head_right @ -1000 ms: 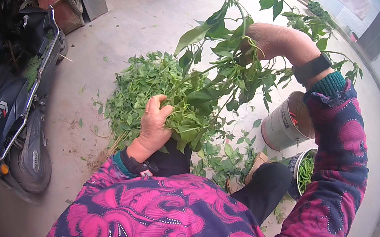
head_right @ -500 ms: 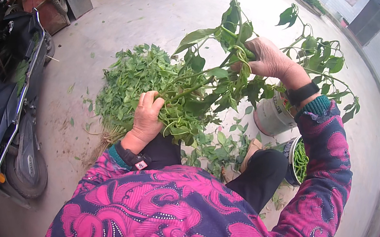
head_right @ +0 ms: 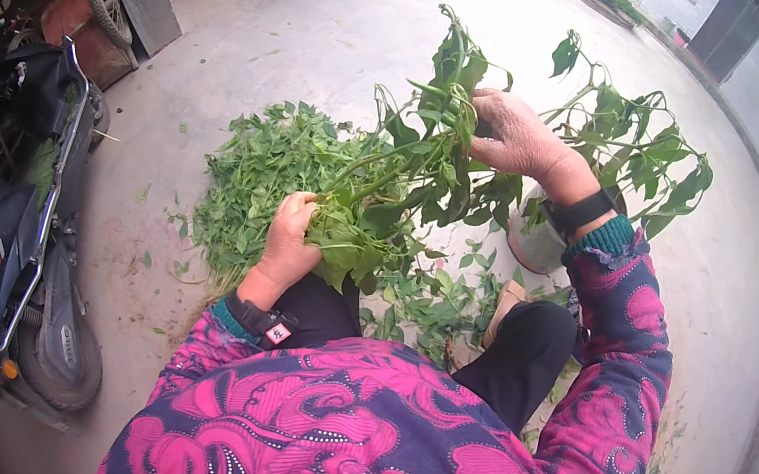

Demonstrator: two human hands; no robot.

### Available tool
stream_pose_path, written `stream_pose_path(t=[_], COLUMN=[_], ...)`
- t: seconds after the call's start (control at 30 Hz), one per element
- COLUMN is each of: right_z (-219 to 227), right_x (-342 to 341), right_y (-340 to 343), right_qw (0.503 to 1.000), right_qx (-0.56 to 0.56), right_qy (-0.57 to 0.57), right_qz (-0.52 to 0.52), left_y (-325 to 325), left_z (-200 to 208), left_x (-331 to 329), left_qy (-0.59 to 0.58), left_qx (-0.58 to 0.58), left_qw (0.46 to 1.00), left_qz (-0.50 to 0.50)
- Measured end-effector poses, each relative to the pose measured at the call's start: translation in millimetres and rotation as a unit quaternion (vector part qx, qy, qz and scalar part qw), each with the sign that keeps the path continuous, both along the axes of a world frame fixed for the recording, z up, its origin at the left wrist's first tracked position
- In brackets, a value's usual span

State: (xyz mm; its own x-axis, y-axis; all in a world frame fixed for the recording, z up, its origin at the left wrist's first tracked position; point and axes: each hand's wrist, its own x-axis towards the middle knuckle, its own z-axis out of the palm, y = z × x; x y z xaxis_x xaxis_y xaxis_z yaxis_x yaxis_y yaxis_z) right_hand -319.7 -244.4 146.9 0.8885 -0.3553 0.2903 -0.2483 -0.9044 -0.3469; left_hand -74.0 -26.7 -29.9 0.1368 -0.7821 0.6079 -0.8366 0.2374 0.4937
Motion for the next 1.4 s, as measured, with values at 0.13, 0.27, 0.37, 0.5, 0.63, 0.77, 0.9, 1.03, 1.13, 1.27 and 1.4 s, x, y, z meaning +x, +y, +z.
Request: stream_pose_path(t=[0.13,0.27,0.37,0.5,0.63,0.77,0.9,1.03,1.13,1.27,1.4], right_z=[8,2,-7,-18,-43,-53,-42,-4,32,74,145], right_x=[2,-8,-20,-17,7,9,10,3,-23,-59,-125], right_y=[-4,-27,-44,-47,-26,-36,-62,-75,-75,-55,-29], right_qw=[0.977,0.934,0.856,0.878,0.936,0.925,0.821,0.533,0.549,0.666,0.721], right_qx=[-0.085,0.175,0.385,0.136,-0.129,-0.168,0.109,0.401,0.462,0.432,0.404], right_qy=[0.101,-0.014,-0.087,-0.035,-0.011,-0.108,-0.316,-0.659,-0.662,-0.595,-0.563], right_qz=[-0.170,-0.312,-0.334,-0.458,-0.328,-0.322,-0.462,-0.347,-0.214,-0.128,-0.016], left_y=[-1,-2,-2,-3,-4,-2,-2,-4,-5,-5,-3], left_z=[-4,-10,-10,-8,-8,-9,-13,-12,-10,-10,-11], left_x=[0,-3,-5,-10,-17,-20,-22,-13,-6,0,2], left_qy=[0.033,0.054,0.039,0.011,-0.050,-0.080,-0.076,-0.061,-0.059,-0.057,-0.089], left_qx=[-0.018,-0.034,-0.031,-0.014,0.017,0.034,0.013,-0.001,-0.011,-0.030,-0.029], left_qw=[0.999,0.998,0.998,0.999,0.997,0.994,0.995,0.996,0.996,0.996,0.995], left_qz=[-0.003,0.019,0.027,0.033,0.055,0.064,0.060,0.062,0.071,0.057,0.040])
